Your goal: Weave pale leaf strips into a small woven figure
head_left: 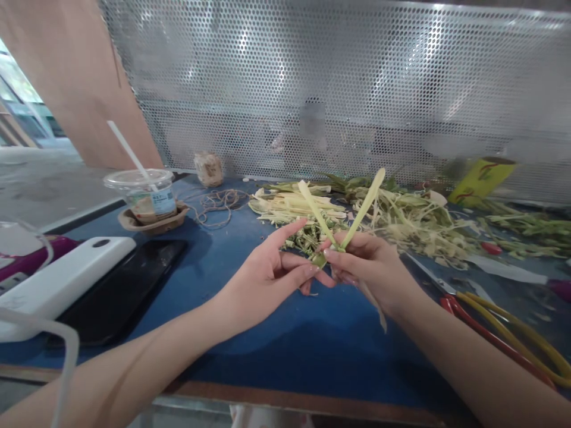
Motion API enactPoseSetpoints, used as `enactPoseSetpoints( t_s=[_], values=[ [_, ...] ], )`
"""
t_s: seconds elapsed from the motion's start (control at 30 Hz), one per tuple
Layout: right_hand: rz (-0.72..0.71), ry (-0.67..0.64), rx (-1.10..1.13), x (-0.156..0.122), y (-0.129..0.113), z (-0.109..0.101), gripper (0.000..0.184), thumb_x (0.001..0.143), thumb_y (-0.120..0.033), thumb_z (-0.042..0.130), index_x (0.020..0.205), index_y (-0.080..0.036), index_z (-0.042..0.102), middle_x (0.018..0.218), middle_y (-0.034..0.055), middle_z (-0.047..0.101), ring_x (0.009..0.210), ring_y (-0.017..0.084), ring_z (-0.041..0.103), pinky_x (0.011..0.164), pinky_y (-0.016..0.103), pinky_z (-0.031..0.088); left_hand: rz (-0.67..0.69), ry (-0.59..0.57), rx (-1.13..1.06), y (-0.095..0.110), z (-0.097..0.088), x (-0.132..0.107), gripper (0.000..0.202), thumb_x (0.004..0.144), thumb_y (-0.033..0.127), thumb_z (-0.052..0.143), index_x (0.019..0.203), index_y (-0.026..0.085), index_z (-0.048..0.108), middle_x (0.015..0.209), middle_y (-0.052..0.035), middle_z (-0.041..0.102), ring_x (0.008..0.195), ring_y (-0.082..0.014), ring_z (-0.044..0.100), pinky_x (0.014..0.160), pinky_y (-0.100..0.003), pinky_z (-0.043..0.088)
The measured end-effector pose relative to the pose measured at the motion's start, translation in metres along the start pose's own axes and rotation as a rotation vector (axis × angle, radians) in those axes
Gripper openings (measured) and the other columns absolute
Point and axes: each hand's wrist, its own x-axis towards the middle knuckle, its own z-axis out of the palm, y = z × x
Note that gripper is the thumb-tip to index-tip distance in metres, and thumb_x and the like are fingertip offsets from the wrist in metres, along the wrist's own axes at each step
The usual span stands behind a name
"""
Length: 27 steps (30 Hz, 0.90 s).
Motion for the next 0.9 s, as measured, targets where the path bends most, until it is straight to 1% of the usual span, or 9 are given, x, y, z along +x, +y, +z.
enactPoseSetpoints(
  t_s=[0.13, 0.23, 0.33, 0.4, 0.47, 0.53, 0.63, 0.77, 0.9],
  values=[
    [0.03, -0.01, 0.077, 0.0, -0.001, 0.002, 0.013, 0.067, -0.026, 0.069, 0.071, -0.014, 0.064, 0.044, -0.0066, 0.046, 0.037, 0.003, 0.035, 0.039, 0.019, 0.029, -0.032, 0.012, 0.035, 0.003, 0.002, -0.002, 0.061, 0.079, 0.018, 0.055, 0.132, 0.013, 0.026, 0.073, -0.0038, 0.071, 0.057, -0.0095, 0.055, 0.062, -0.023, 0.046],
    [0.041, -0.021, 0.069, 0.001, -0.003, 0.001, 0.015, 0.067, -0.026, 0.069, 0.072, -0.014, 0.063, 0.046, -0.006, 0.047, 0.037, 0.003, 0.035, 0.038, 0.02, 0.028, -0.054, 0.012, 0.067, 0.005, 0.002, -0.004, 0.058, 0.079, 0.02, 0.055, 0.131, 0.013, 0.029, 0.076, -0.0048, 0.072, 0.059, -0.011, 0.057, 0.064, -0.025, 0.047],
    [0.118, -0.108, 0.013, 0.001, -0.006, 0.001, 0.018, 0.066, -0.028, 0.069, 0.072, -0.014, 0.061, 0.045, -0.0064, 0.046, 0.038, 0.003, 0.035, 0.038, 0.019, 0.028, -0.074, -0.03, 0.136, 0.004, -0.001, -0.004, 0.052, 0.078, 0.025, 0.056, 0.126, 0.014, 0.039, 0.08, -0.0063, 0.071, 0.068, -0.0143, 0.061, 0.069, -0.028, 0.048],
    [0.188, -0.167, -0.033, -0.001, -0.008, 0.004, 0.022, 0.062, -0.029, 0.072, 0.072, -0.014, 0.059, 0.043, -0.0076, 0.044, 0.037, 0.003, 0.035, 0.038, 0.019, 0.028, -0.032, -0.023, 0.198, 0.001, -0.004, -0.002, 0.047, 0.078, 0.031, 0.056, 0.122, 0.016, 0.047, 0.081, -0.0057, 0.07, 0.074, -0.0165, 0.062, 0.07, -0.028, 0.047],
    [0.217, -0.201, -0.043, -0.003, -0.008, 0.008, 0.025, 0.06, -0.031, 0.073, 0.071, -0.014, 0.057, 0.042, -0.0085, 0.042, 0.036, 0.003, 0.034, 0.037, 0.018, 0.027, 0.053, 0.051, 0.255, -0.001, -0.006, 0.001, 0.039, 0.078, 0.035, 0.054, 0.113, 0.018, 0.056, 0.081, -0.0046, 0.068, 0.078, -0.0174, 0.06, 0.07, -0.027, 0.045],
    [0.203, -0.225, -0.019, -0.005, -0.007, 0.011, 0.026, 0.063, -0.035, 0.07, 0.069, -0.013, 0.057, 0.042, -0.0083, 0.043, 0.035, 0.002, 0.034, 0.037, 0.018, 0.027, 0.115, 0.16, 0.295, -0.002, -0.008, 0.004, 0.026, 0.077, 0.034, 0.056, 0.093, 0.017, 0.067, 0.083, -0.0046, 0.067, 0.081, -0.0173, 0.058, 0.071, -0.025, 0.044],
    [0.158, -0.215, 0.0, -0.007, -0.005, 0.014, 0.027, 0.07, -0.039, 0.064, 0.066, -0.013, 0.057, 0.043, -0.0062, 0.047, 0.033, 0.003, 0.037, 0.036, 0.019, 0.027, 0.127, 0.257, 0.273, 0.0, -0.009, 0.006, 0.017, 0.072, 0.031, 0.062, 0.072, 0.015, 0.068, 0.078, -0.0035, 0.067, 0.073, -0.0151, 0.058, 0.067, -0.024, 0.044],
    [0.105, -0.168, -0.005, -0.007, -0.002, 0.014, 0.021, 0.074, -0.032, 0.062, 0.067, -0.013, 0.058, 0.046, -0.0049, 0.05, 0.036, 0.003, 0.042, 0.037, 0.018, 0.03, 0.14, 0.339, 0.194, 0.002, -0.007, 0.006, 0.013, 0.067, 0.027, 0.067, 0.064, 0.015, 0.066, 0.065, -0.0005, 0.064, 0.063, -0.0121, 0.055, 0.062, -0.022, 0.043],
    [0.103, -0.122, -0.01, -0.007, -0.002, 0.016, 0.02, 0.074, -0.031, 0.062, 0.067, -0.012, 0.06, 0.045, -0.0039, 0.051, 0.036, 0.003, 0.04, 0.038, 0.019, 0.03, 0.177, 0.377, 0.138, -0.002, -0.008, 0.006, 0.015, 0.069, 0.028, 0.065, 0.061, 0.016, 0.065, 0.064, 0.0002, 0.062, 0.063, -0.0117, 0.053, 0.061, -0.023, 0.042]
  ],
)
